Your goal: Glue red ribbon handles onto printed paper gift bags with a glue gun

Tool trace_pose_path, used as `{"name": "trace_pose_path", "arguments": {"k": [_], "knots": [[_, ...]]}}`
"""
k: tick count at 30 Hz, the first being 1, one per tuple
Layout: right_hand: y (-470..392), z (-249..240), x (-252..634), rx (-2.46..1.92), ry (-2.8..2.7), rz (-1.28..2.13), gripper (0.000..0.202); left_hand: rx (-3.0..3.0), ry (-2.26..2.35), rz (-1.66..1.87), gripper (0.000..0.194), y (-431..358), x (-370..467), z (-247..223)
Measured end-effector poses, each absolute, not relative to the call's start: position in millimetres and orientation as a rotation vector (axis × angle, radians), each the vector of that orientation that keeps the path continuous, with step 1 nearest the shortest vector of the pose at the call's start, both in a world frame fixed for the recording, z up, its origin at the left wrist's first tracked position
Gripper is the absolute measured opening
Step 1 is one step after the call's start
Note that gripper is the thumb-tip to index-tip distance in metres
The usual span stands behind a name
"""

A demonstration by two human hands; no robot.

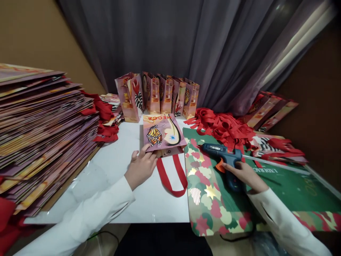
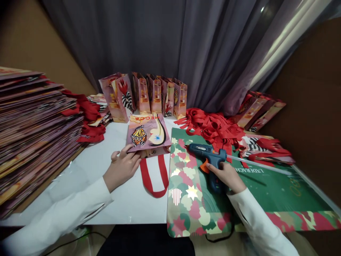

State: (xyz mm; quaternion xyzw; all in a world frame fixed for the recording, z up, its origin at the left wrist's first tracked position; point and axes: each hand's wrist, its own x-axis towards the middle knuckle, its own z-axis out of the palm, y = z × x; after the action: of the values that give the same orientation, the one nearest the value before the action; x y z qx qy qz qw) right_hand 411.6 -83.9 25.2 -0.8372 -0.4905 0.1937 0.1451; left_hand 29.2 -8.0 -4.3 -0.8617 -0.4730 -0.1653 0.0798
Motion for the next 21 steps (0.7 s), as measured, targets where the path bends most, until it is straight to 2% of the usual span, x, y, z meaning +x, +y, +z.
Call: {"name": "trace_pose_path", "arguments": {"k": [3, 6, 8, 10, 13, 14, 21], "knots": [[-87, 31, 403, -2.561, -1.688, 0.248, 0.048, -2.608, -1.433, -0.438, 0.038, -7, 31, -6], [-90, 46, 374, -2.611, -1.762, -0.183, 0.032, -2.624, -1.463, -0.449, 0.038, -8, 34, -5], [-86, 57, 344, -2.473, -1.803, -0.301, 0.027, -2.631, -1.482, -0.471, 0.037, -9, 37, -3], [-76, 63, 308, -2.27, -1.893, -0.074, 0.028, -2.636, -1.496, -0.488, 0.035, -10, 41, -3], [-48, 53, 249, -1.673, -2.129, 0.639, 0.024, -2.634, -1.507, -0.5, 0.035, -11, 45, -4], [-38, 45, 231, -1.591, -2.166, 0.719, 0.022, -2.633, -1.504, -0.501, 0.036, -11, 45, -5], [4, 3, 175, -1.492, -2.224, 0.582, 0.024, -2.616, -1.533, -0.464, 0.036, 1, 33, -8]]}}
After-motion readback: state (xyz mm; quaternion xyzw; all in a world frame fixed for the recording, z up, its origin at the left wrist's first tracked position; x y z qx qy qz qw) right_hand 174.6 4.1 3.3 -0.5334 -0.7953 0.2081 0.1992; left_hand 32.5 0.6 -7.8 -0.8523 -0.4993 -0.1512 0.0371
